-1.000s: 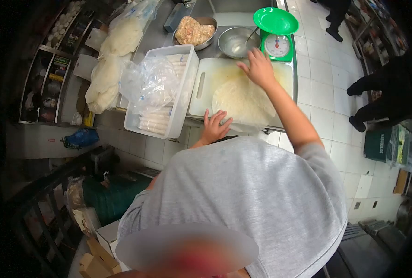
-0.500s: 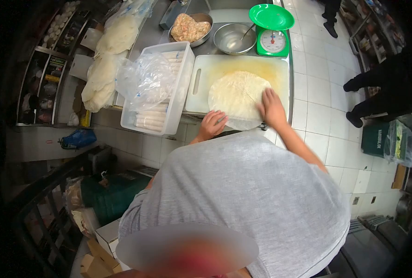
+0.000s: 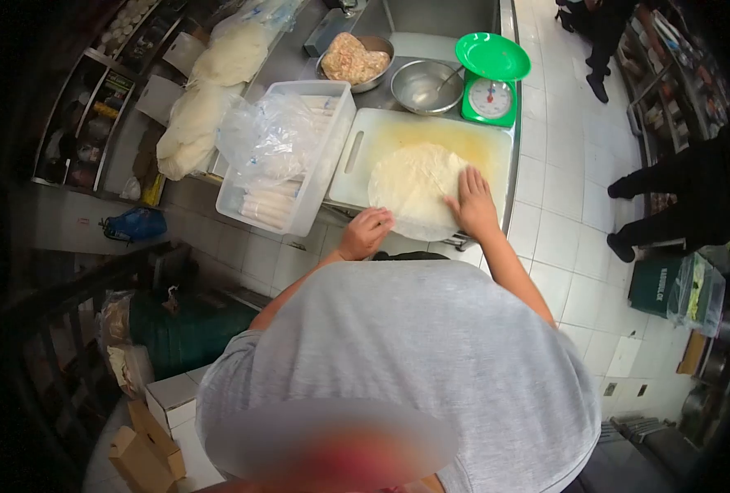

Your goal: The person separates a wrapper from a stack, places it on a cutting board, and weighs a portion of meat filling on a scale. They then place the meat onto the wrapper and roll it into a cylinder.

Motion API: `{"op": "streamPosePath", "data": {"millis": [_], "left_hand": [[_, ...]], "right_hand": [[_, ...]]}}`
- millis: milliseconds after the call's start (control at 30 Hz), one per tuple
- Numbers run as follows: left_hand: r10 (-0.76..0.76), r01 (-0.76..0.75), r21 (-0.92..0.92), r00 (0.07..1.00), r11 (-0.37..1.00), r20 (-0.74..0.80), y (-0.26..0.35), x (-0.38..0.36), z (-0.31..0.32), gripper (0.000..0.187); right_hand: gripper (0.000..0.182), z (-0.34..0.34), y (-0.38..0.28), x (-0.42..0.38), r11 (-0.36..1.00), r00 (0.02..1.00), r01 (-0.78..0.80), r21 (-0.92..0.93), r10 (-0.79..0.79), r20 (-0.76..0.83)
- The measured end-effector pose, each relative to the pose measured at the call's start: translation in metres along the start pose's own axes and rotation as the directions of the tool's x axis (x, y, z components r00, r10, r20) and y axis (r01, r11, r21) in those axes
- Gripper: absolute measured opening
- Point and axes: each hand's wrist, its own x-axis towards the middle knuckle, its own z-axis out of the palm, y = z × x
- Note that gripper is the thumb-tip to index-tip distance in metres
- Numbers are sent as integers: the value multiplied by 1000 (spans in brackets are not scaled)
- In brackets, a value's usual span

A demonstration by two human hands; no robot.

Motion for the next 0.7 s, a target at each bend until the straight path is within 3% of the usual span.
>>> {"op": "streamPosePath", "data": {"millis": [67, 100, 167, 200, 233, 267, 367, 433, 500, 567, 667, 700], "left_hand": [[1, 0, -19, 1000, 1000, 10, 0, 0, -3, 15], [9, -5, -52, 998, 999, 62, -2, 0, -6, 25], [-21, 45, -112, 978, 993, 209, -1, 5, -20, 32], [-29, 70, -137, 959, 988, 282, -1, 11, -31, 36], [-53, 112, -164, 944, 980, 326, 0, 16, -43, 44], [-71, 114, -146, 961, 983, 266, 0, 21, -60, 45], [-143, 146, -75, 989, 986, 48, -2, 35, -122, 44], [-205, 204, -23, 976, 979, -76, -19, 27, -157, 40], [-281, 287, 17, 947, 958, -158, -41, 7, -181, 36], [-371, 388, 50, 906, 920, -206, -64, -16, -196, 33], [-439, 459, 58, 875, 887, -204, -89, -44, -205, 33], [-436, 456, 45, 873, 889, -220, -92, -50, -205, 32]], "right_hand": [[65, -12, -5, -28, 998, 997, 23, -62, -28, -71], [62, -28, -12, -27, 998, 992, -63, -19, 65, 111], [57, -77, -33, -14, 967, 860, -253, 15, 217, 462], [48, -88, -42, 2, 936, 826, -351, 9, 305, 473], [46, -76, -37, 17, 968, 957, -201, 150, 161, 242], [45, -64, -32, 34, 969, 1000, -16, 246, 22, -19], [41, -85, -80, 133, 930, 961, 186, 317, -104, -257], [35, -71, -104, 210, 908, 949, 208, 363, -98, -300], [36, -69, -137, 277, 942, 954, 169, 291, -82, -288], [39, -28, -136, 347, 934, 885, 355, 42, -322, -337], [45, 2, -143, 398, 903, 935, 335, -269, -284, 212], [47, 10, -141, 404, 868, 911, 391, -305, -318, 262]]}}
